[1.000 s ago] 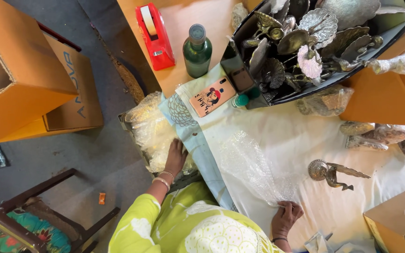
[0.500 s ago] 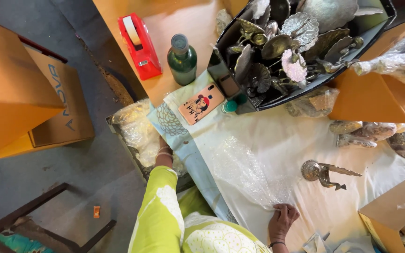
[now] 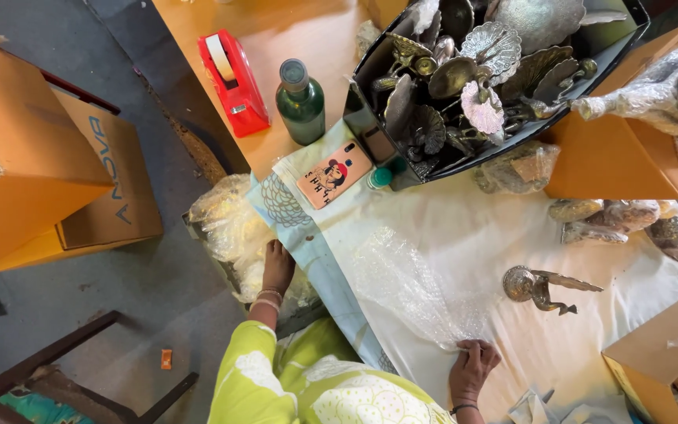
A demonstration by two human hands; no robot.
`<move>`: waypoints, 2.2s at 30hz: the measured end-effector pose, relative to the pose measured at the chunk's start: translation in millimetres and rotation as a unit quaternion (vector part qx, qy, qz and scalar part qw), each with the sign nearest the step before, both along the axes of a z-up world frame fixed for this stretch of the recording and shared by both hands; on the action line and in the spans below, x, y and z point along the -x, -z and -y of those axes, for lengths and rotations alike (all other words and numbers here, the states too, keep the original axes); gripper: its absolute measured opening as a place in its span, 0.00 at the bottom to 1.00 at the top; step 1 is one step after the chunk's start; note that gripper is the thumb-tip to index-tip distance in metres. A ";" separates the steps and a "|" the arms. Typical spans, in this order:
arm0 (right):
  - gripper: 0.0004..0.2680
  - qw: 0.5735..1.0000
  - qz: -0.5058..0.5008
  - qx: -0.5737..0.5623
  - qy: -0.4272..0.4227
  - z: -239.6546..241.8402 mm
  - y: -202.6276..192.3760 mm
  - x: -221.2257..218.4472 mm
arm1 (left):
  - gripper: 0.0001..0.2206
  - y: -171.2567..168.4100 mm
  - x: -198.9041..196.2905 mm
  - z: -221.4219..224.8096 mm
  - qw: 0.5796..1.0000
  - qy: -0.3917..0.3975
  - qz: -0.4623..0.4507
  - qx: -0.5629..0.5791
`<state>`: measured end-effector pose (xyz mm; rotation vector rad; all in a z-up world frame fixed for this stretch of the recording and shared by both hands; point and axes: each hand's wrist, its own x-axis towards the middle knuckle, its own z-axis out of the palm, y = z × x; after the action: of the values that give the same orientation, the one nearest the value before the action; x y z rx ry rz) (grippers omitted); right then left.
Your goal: The person wraps a metallic decorative item in bubble wrap, secures it with tape, and places it in a box. They then pick up another metallic decoration, wipe it with a cloth, and prepare to wrap it in bubble wrap.
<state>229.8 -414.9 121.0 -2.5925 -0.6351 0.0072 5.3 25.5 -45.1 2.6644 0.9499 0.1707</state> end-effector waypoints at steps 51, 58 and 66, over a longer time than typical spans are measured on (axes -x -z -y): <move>0.09 0.998 -0.009 -0.056 0.021 -8.7 -18.1 -6.8 | 0.37 -62.1 -8.1 -58.8 0.952 -0.271 -0.061 0.125; 0.08 0.993 -0.059 -0.103 0.029 1.7 -30.5 -11.5 | 0.14 -154.7 6.7 -9.0 0.991 -0.123 0.058 -0.008; 0.07 0.885 -0.239 -0.350 0.194 34.6 -26.2 -15.2 | 0.22 -287.3 -122.3 87.5 0.931 0.274 0.231 0.074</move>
<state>245.0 -449.4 147.2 -1.8544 0.0787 0.2348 127.6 -62.0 242.2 2.4633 0.0600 0.5393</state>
